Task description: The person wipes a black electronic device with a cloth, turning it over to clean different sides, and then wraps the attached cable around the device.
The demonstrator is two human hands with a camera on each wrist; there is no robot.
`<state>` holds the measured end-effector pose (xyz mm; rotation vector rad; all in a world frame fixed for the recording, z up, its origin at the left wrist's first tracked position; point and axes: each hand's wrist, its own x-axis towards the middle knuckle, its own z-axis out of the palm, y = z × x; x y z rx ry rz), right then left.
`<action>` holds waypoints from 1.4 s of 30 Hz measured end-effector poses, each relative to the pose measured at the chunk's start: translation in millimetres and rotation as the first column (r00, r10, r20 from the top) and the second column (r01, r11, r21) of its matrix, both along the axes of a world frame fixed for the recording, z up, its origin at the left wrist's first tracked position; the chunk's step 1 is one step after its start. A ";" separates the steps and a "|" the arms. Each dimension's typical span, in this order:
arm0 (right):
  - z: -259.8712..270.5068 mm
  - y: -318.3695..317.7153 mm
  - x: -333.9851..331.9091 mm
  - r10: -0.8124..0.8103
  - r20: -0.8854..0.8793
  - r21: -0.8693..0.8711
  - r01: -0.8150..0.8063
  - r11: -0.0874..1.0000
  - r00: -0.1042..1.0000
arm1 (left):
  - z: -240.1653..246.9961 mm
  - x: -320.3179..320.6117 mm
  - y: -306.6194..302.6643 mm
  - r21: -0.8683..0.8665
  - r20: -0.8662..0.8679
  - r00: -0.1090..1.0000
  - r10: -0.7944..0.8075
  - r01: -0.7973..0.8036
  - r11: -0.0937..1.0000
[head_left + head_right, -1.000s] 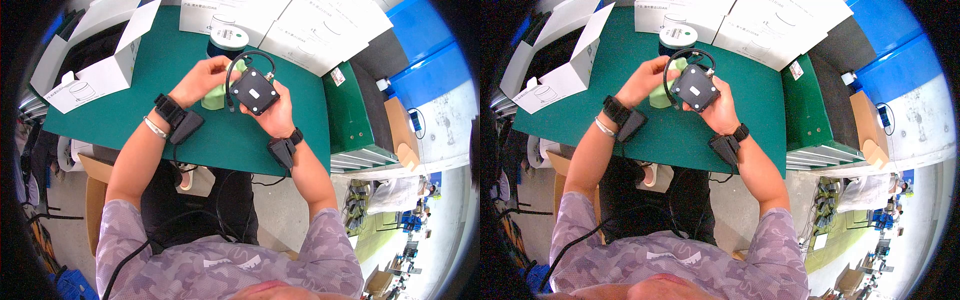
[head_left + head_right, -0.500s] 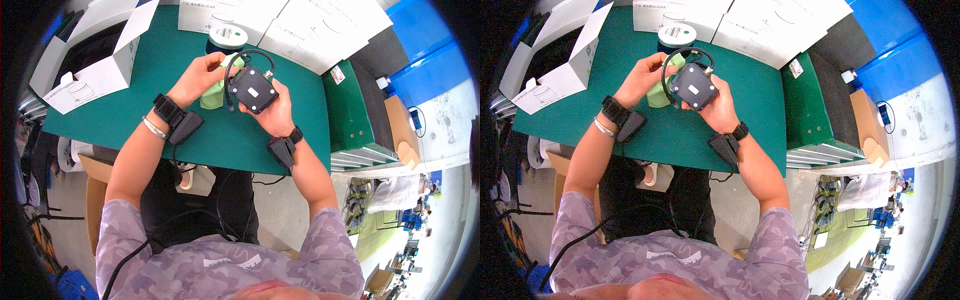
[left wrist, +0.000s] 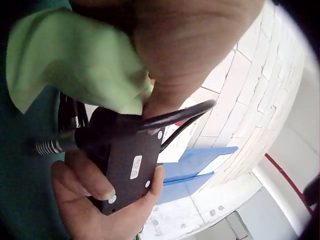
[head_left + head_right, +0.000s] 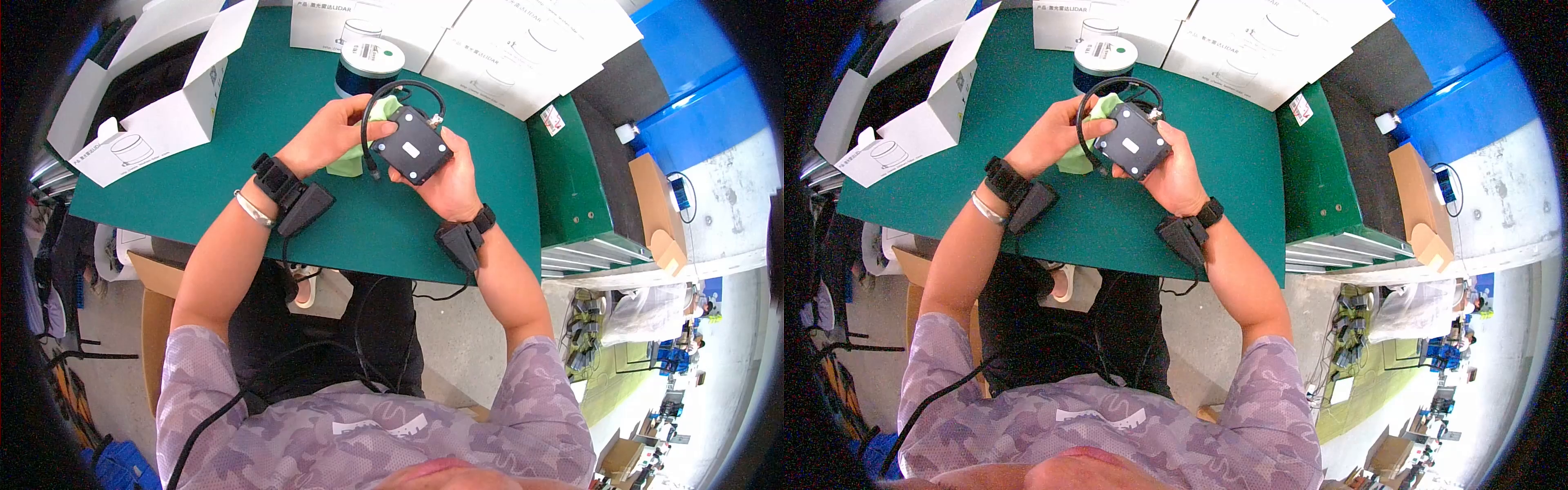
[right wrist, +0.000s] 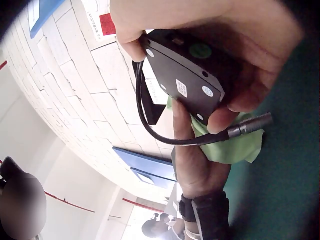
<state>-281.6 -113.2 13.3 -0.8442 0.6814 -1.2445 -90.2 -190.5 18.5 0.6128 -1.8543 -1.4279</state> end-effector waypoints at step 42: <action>-2.7 -1.5 -1.0 0.025 -0.100 -0.021 -0.027 0.999 0.995 | -6.2 -3.8 3.4 -0.279 0.113 0.970 0.214 -0.176 0.944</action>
